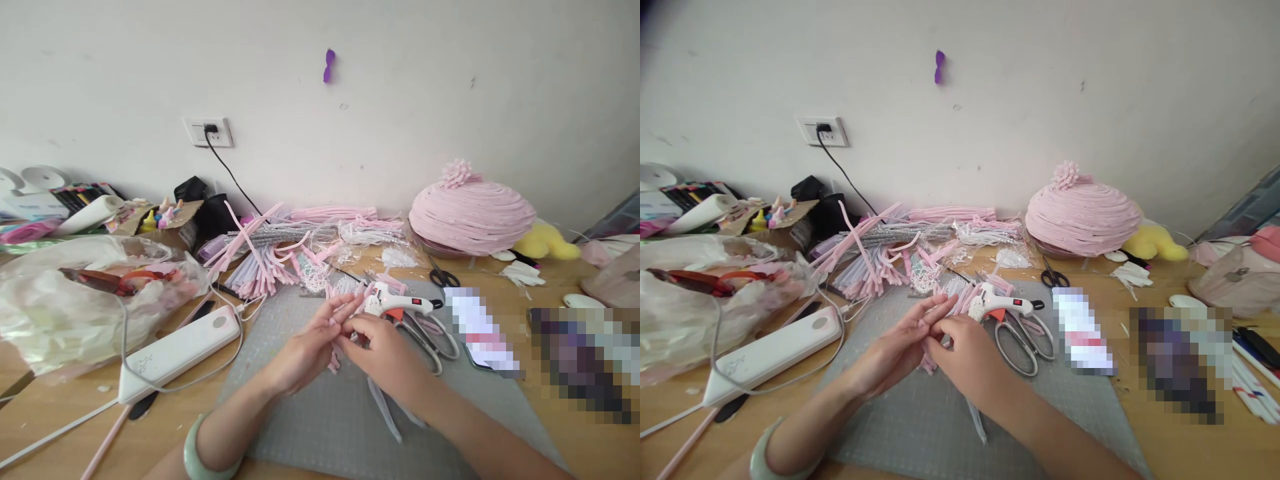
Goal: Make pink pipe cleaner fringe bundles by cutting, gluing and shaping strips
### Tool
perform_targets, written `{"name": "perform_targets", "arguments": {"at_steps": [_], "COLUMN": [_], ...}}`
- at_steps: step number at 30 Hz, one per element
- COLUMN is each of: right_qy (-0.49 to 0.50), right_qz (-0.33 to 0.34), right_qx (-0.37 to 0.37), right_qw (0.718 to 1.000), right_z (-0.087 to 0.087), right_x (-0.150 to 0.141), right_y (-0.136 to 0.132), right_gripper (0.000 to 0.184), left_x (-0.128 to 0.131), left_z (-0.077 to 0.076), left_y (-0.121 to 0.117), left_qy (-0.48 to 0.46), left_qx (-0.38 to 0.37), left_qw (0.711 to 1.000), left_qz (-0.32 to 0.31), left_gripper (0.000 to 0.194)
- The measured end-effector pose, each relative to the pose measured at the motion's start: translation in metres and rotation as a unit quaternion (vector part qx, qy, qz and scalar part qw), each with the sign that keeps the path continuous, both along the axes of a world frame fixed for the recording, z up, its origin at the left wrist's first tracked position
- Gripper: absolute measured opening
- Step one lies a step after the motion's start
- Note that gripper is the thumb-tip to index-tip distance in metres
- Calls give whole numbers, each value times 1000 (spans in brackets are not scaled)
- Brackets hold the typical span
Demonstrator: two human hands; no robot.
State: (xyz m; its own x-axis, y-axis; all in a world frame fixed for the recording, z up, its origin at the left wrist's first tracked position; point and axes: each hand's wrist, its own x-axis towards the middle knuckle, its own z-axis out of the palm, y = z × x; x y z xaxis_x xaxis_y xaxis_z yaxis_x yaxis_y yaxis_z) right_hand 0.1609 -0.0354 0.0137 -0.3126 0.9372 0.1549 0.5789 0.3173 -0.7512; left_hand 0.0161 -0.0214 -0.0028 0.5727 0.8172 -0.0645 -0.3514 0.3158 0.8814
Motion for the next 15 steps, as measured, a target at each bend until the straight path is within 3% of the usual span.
{"name": "perform_targets", "arguments": {"at_steps": [3,6,8,12,15], "right_qy": [-16,-66,-103,-133,-188], "right_qz": [-20,-76,-71,26,-11], "right_qx": [-18,-1,-4,-17,40], "right_qw": [1000,995,992,991,981], "right_z": [0,5,9,15,18], "right_x": [4,10,10,2,1], "right_y": [4,14,24,42,53], "right_gripper": [22,22,26,22,20], "left_x": [0,-8,-14,-18,-18], "left_z": [-3,-4,-3,0,1], "left_y": [2,15,23,31,30], "left_qy": [51,118,163,174,177], "left_qx": [52,91,87,72,75], "left_qw": [996,963,931,917,917], "left_qz": [55,225,315,352,348], "left_gripper": [33,20,16,18,19]}}
